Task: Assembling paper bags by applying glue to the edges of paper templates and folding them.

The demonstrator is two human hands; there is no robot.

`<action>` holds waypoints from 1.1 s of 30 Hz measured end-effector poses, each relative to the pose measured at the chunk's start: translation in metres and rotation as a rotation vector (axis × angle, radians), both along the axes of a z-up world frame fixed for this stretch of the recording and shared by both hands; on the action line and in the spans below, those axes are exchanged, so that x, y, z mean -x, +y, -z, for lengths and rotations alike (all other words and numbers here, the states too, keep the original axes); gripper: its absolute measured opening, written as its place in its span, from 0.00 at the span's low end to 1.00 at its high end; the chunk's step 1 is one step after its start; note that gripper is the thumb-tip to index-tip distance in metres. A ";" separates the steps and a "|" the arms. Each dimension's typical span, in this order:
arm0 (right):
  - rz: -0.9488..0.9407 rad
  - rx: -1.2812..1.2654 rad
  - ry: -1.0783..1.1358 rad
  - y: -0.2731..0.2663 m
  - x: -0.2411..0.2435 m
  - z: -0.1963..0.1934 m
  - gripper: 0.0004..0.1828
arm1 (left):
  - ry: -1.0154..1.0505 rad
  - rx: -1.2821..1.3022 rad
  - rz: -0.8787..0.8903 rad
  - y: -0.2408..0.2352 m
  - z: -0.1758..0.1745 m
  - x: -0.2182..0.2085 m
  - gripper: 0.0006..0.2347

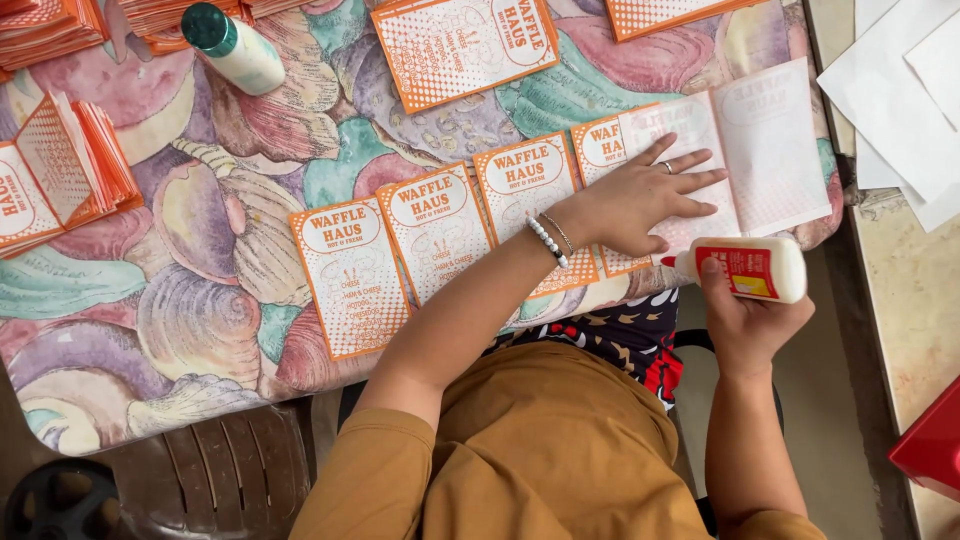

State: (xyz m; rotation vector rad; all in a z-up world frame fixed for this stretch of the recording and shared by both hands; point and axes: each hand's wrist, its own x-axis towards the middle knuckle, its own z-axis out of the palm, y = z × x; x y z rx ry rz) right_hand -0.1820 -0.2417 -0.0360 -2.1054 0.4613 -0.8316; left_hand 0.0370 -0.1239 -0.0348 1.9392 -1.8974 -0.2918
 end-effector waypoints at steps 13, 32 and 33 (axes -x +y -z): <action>0.054 0.043 -0.047 0.009 0.000 0.007 0.21 | -0.003 -0.035 0.006 -0.002 0.002 0.001 0.30; 0.097 0.019 -0.146 -0.012 0.001 0.012 0.17 | -0.018 -0.056 0.005 -0.005 0.003 0.001 0.33; 0.118 -0.025 -0.153 -0.014 0.000 0.008 0.16 | -0.016 -0.067 0.003 -0.005 0.003 0.001 0.33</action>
